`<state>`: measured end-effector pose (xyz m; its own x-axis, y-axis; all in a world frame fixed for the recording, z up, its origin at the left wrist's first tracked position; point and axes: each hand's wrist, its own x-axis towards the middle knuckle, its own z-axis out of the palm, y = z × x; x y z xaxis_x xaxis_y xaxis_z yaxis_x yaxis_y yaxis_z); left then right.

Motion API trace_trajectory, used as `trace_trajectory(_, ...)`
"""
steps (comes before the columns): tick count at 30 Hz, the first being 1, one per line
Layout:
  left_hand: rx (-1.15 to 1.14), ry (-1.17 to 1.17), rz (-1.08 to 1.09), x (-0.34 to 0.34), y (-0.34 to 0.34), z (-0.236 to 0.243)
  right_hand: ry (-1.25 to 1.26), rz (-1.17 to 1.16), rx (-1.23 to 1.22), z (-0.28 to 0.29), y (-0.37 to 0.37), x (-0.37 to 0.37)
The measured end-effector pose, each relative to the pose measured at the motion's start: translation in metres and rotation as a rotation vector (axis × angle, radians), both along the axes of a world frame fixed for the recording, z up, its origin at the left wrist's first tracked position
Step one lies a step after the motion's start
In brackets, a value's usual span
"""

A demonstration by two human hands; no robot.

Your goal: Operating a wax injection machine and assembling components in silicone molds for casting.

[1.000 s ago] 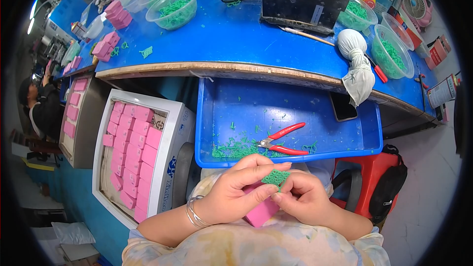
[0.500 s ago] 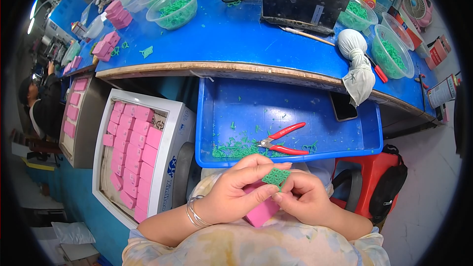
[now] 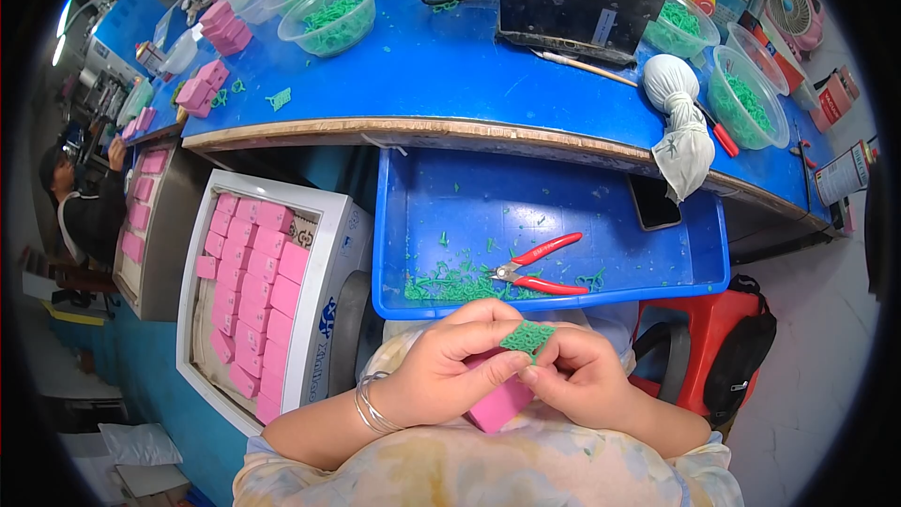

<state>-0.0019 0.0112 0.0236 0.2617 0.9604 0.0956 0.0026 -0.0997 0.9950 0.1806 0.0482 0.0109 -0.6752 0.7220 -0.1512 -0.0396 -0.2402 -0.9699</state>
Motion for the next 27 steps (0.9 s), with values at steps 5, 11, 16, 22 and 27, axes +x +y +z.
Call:
trace_trajectory(5, 0.014, 0.008, -0.003, 0.0000, 0.0007, 0.0007, -0.004, 0.005, -0.002, 0.0012, 0.0003, 0.0001)
trace_trajectory(11, 0.018, 0.013, 0.007, -0.0001, 0.0019, 0.0004, 0.007, 0.018, -0.010, 0.0031, 0.0015, 0.0003)
trace_trajectory(16, 0.032, 0.018, 0.002, -0.0008, 0.0025, 0.0002, 0.010, 0.026, 0.003, 0.0033, 0.0023, -0.0001)
trace_trajectory(22, 0.036, 0.026, 0.003, -0.0010, 0.0032, 0.0013, 0.012, 0.023, 0.003, 0.0039, 0.0019, -0.0003)
trace_trajectory(27, 0.012, 0.014, 0.009, -0.0013, 0.0019, -0.0001, 0.015, 0.018, -0.005, 0.0036, 0.0019, -0.0002)
